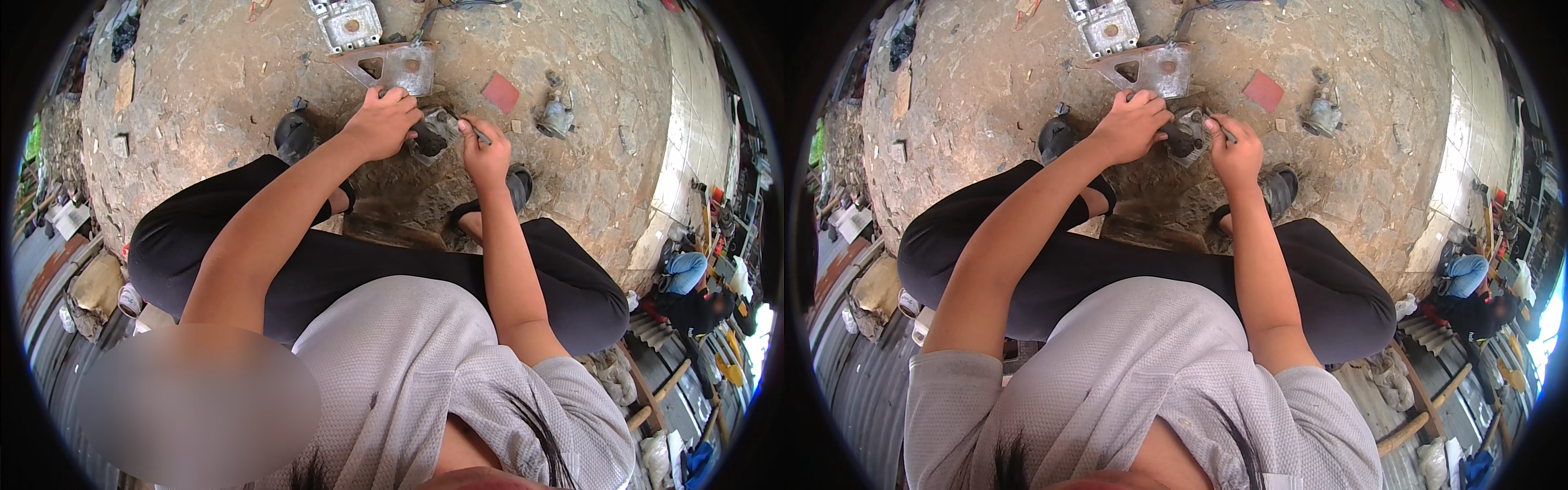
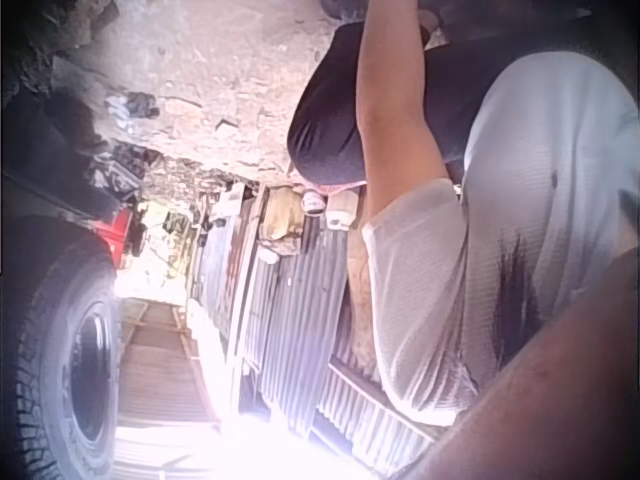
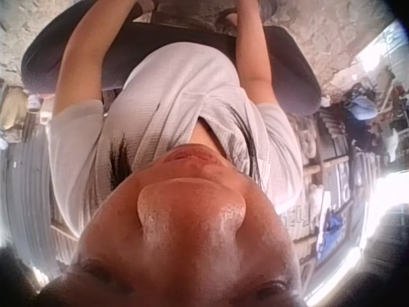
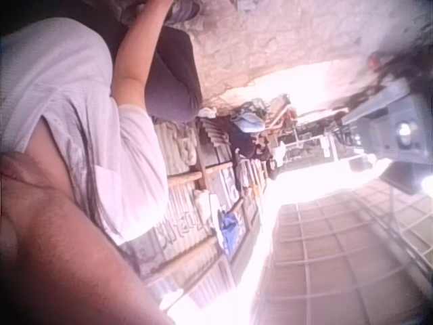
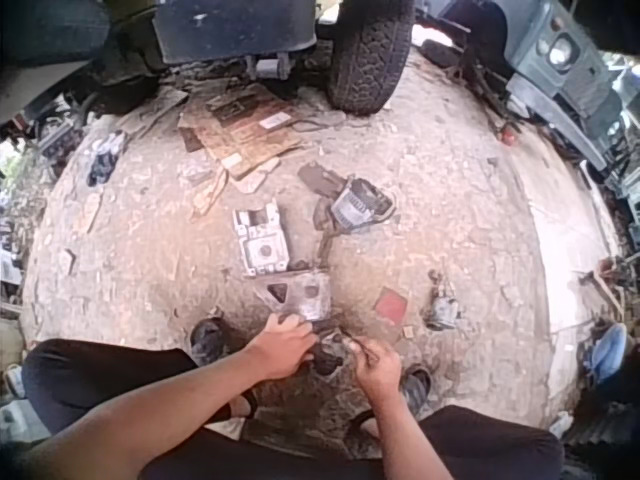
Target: The person sits on the floor and uses a small metal tool to scrape and clean a mechanical part. They repeatedly scrape the surface and edges of the part, occasionally repositioning it with their hands.
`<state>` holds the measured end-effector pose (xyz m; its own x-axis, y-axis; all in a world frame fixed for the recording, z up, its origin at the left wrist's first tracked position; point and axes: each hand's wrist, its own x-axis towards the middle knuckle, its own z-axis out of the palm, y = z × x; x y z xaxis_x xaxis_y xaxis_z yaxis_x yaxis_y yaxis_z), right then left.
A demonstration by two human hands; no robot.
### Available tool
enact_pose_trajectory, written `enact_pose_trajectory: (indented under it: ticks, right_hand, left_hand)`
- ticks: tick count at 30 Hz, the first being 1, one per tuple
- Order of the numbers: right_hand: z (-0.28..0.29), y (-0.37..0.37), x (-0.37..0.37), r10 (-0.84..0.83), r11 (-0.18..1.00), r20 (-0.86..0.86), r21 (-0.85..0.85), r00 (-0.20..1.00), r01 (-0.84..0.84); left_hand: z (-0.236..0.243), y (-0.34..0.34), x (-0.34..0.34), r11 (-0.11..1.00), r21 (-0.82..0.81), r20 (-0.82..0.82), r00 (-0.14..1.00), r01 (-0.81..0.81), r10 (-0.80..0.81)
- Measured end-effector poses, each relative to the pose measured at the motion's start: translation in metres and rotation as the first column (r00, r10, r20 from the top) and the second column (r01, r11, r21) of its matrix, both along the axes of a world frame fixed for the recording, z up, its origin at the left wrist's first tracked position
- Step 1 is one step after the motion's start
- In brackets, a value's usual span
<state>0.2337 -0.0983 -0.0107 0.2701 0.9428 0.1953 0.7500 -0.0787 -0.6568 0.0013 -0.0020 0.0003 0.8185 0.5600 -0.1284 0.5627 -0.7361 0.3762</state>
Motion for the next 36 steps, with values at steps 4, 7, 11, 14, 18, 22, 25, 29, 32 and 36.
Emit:
enact_pose_trajectory:
  ticks: [4, 7, 11, 14, 18, 22, 25, 29, 32, 36]
  right_hand:
    - [0.006, -0.002, 0.000, 0.003, 0.983, 0.069, -0.183, 0.998, 0.010]
    - [0.016, 0.003, -0.005, 0.012, 0.997, -0.034, -0.073, 0.999, -0.014]
    - [0.017, 0.000, -0.005, 0.032, 0.984, 0.029, -0.178, 0.999, -0.026]
    - [0.012, -0.001, -0.002, 0.017, 0.995, -0.019, -0.101, 1.000, -0.019]
    - [0.013, -0.002, -0.005, 0.055, 0.996, -0.031, -0.065, 0.998, -0.057]
    - [0.012, -0.001, -0.005, 0.040, 0.999, -0.029, -0.030, 0.999, -0.041]
    - [0.011, -0.003, 0.000, 0.025, 0.994, -0.012, -0.109, 1.000, -0.027]
    - [0.015, 0.002, -0.007, 0.054, 0.998, -0.067, 0.039, 0.996, -0.051]
    - [0.013, -0.003, -0.002, 0.051, 0.988, 0.043, -0.151, 0.998, -0.044]
    - [0.015, 0.001, -0.007, 0.054, 0.998, -0.036, -0.017, 0.998, -0.055]
  left_hand:
    - [0.000, 0.000, 0.000, 1.000, -0.007, 0.003, 1.000, -0.003, 0.003]
    - [-0.001, 0.000, 0.000, 1.000, -0.005, 0.007, 1.000, -0.003, 0.003]
    - [-0.003, 0.000, -0.001, 1.000, 0.015, 0.011, 1.000, -0.001, 0.001]
    - [-0.003, 0.000, 0.000, 1.000, 0.015, 0.006, 1.000, -0.002, 0.002]
    - [-0.002, 0.000, -0.001, 1.000, 0.006, 0.007, 1.000, 0.000, 0.000]
    - [-0.004, 0.001, 0.000, 1.000, 0.007, 0.004, 1.000, 0.002, -0.002]
    - [-0.004, 0.000, 0.000, 1.000, 0.010, -0.003, 1.000, 0.003, -0.003]
    - [-0.004, 0.000, 0.000, 1.000, 0.013, -0.004, 1.000, 0.002, -0.002]
    - [-0.003, 0.000, -0.001, 1.000, 0.023, 0.013, 1.000, 0.002, -0.003]
    - [-0.006, 0.000, 0.000, 1.000, 0.024, 0.010, 1.000, 0.000, 0.000]
